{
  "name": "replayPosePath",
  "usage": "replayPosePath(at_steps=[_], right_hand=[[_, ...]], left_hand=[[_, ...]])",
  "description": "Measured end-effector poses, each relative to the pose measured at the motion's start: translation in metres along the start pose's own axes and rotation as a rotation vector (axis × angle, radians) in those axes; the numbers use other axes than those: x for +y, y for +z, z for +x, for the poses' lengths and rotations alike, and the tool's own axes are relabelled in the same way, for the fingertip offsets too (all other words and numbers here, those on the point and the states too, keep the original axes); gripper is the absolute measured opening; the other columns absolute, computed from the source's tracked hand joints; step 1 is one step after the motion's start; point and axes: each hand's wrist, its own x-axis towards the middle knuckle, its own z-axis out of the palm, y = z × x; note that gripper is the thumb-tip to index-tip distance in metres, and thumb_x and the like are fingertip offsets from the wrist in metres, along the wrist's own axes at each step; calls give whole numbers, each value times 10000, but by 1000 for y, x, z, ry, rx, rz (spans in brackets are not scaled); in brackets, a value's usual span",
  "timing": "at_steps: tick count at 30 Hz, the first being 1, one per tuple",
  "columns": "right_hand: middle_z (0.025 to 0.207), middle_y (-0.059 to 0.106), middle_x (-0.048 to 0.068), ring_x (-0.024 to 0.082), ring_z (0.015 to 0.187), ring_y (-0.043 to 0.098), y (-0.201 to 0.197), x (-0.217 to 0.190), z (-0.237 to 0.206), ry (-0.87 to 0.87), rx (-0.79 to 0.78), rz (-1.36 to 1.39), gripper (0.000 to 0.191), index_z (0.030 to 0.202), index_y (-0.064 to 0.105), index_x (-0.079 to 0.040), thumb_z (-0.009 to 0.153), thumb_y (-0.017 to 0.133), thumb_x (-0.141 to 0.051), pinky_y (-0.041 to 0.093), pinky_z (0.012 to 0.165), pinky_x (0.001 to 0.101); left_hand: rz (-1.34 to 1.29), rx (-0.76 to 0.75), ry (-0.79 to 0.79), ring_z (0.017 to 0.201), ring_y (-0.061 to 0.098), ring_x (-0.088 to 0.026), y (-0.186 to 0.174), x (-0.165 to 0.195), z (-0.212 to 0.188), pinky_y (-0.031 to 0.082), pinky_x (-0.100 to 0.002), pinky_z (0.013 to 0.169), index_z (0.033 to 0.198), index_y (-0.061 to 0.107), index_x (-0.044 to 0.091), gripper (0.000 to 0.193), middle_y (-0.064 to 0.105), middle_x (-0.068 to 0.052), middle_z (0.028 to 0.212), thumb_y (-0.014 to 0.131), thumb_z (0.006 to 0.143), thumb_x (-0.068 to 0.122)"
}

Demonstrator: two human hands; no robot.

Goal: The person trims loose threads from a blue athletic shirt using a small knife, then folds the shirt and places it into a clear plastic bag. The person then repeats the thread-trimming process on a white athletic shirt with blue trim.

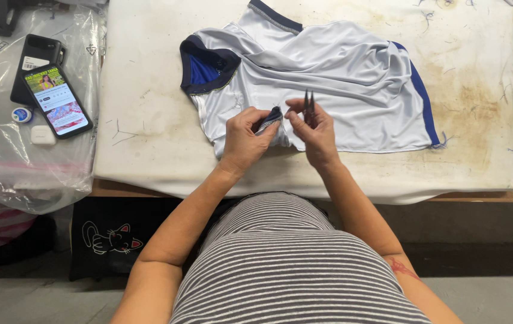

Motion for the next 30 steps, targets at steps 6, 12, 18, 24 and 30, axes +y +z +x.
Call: replayPosePath(at_steps=[6, 12, 18, 24, 30], right_hand=[[920, 658, -18, 17, 795, 547, -5, -19, 11, -225, -237, -247, 113, 1071, 708, 8, 1026, 762, -80, 457, 693, 212], [786, 585, -68, 3, 729, 512, -16, -31, 2, -207, -49, -318, 163, 1115, 695, -47, 1058, 648, -193, 415, 651, 193], [604, 533, -48, 27, 546, 435, -7, -32, -18, -340, -4, -733, 228, 963, 717, 0, 1042, 675, -210, 347, 499, 233], [574, 514, -44, 33, 516, 397, -2, -35, -15, -348, -41, -720, 250, 903, 722, 0, 1038, 683, -207, 293, 466, 256], [587, 518, -46, 25, 540, 398, -3, -40, -16, -362, -46, -713, 274, 875, 708, 2, 1047, 697, -211, 301, 480, 252]], left_hand=[[70, -69, 67, 627, 635, -213, 3, 19, 0, 490, -331, 586, 1084, 763, 0, 238, 659, -121, 783, 775, 850, 39], [-27, -11, 10, 733, 698, -118, -1, 24, 6, 543, -264, 646, 1081, 756, -2, 170, 755, -85, 883, 734, 933, 78], [-110, -88, -233, 649, 654, -53, -7, 22, 11, 524, -241, 586, 1039, 780, -3, 182, 760, -55, 752, 745, 918, 129], [-34, -64, -100, 707, 735, -117, -5, 28, 8, 567, -264, 639, 1035, 773, -7, 179, 779, -109, 839, 742, 901, 109], [31, -70, -84, 699, 749, -188, -8, 32, 10, 572, -299, 622, 1013, 768, -9, 167, 772, -140, 860, 744, 881, 91]])
